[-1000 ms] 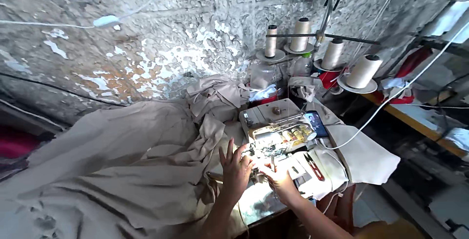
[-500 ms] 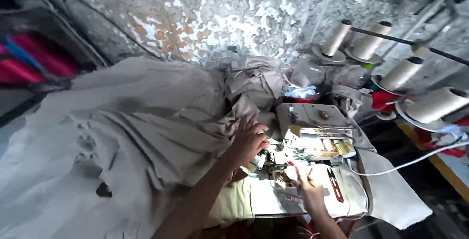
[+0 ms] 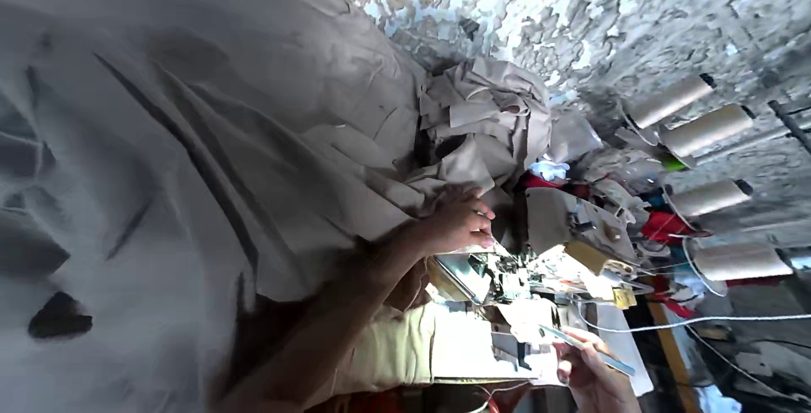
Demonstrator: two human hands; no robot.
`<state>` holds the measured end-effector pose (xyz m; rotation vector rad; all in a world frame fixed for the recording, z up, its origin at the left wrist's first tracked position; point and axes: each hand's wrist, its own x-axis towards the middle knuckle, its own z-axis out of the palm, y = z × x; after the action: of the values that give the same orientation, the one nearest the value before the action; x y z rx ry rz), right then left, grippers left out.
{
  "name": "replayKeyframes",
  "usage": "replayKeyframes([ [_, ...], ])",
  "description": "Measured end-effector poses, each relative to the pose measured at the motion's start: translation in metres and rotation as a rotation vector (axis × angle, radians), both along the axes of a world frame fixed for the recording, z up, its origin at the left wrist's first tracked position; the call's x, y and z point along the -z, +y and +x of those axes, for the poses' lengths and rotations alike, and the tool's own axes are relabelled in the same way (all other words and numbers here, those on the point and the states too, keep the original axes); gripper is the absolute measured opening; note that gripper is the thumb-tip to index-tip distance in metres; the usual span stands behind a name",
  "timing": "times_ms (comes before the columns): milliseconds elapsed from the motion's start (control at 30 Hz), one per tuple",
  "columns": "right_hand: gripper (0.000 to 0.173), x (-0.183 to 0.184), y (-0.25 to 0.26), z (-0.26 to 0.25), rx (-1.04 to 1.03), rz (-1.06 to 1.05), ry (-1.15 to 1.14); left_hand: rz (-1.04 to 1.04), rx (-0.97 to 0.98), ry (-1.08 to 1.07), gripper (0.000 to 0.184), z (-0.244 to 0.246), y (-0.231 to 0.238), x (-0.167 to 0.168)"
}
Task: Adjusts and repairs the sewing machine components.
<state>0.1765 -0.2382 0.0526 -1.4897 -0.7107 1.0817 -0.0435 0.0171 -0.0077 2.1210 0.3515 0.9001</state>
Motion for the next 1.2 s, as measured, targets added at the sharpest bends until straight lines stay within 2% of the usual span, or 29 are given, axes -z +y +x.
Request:
replayKeyframes([
  [33,0.013,-0.001,0.001,-0.001,-0.009,0.025,-0.003,0.001,-0.004,-0.015,0.016,0.000,0.001,0.004],
  [167,0.021,-0.002,0.009,-0.012,0.052,0.099,-0.077,-0.039,0.017,0.047,0.021,-0.003,0.003,0.003],
  [300,0.009,-0.001,0.017,-0.015,0.041,0.148,-0.101,-0.012,-0.042,-0.012,0.021,0.002,0.000,0.008],
  [533,0.021,-0.003,0.023,-0.019,-0.231,0.266,-0.727,-0.057,-0.044,-0.016,0.020,0.002,-0.001,0.008],
  [633,0.017,0.001,0.007,-0.008,-0.082,0.214,-0.702,-0.047,-0.044,0.024,0.019,0.001,-0.001,0.008],
  [667,0.022,0.003,0.000,0.003,0.008,0.177,-0.689,-0.046,-0.040,0.053,0.020,0.000,-0.001,0.006],
  [733,0.044,0.008,-0.008,0.029,0.252,0.065,-0.640,-0.040,-0.033,0.097,0.021,-0.002,0.000,0.004],
  [767,0.047,0.010,-0.010,0.046,0.401,0.005,-0.573,-0.034,-0.037,0.108,0.021,-0.002,0.000,0.004],
  [833,0.041,0.018,-0.005,0.085,0.627,-0.103,-0.442,-0.029,-0.037,0.121,0.021,0.000,0.000,0.004],
  [900,0.024,0.027,0.008,0.119,0.726,-0.147,-0.361,-0.025,-0.024,0.143,0.022,0.000,0.000,0.003],
  [933,0.016,0.031,0.021,0.130,0.750,-0.162,-0.338,-0.022,-0.024,0.145,0.022,0.000,0.001,0.003],
  [1033,0.007,0.039,0.063,0.139,0.763,-0.195,-0.374,-0.028,-0.025,0.128,0.022,0.000,0.001,0.005],
  [1100,0.009,0.041,0.079,0.142,0.720,-0.195,-0.416,-0.033,-0.023,0.125,0.022,0.000,0.001,0.005],
  [1200,0.022,0.043,0.081,0.160,0.574,-0.176,-0.428,-0.021,-0.040,0.134,0.021,0.001,0.001,0.005],
])
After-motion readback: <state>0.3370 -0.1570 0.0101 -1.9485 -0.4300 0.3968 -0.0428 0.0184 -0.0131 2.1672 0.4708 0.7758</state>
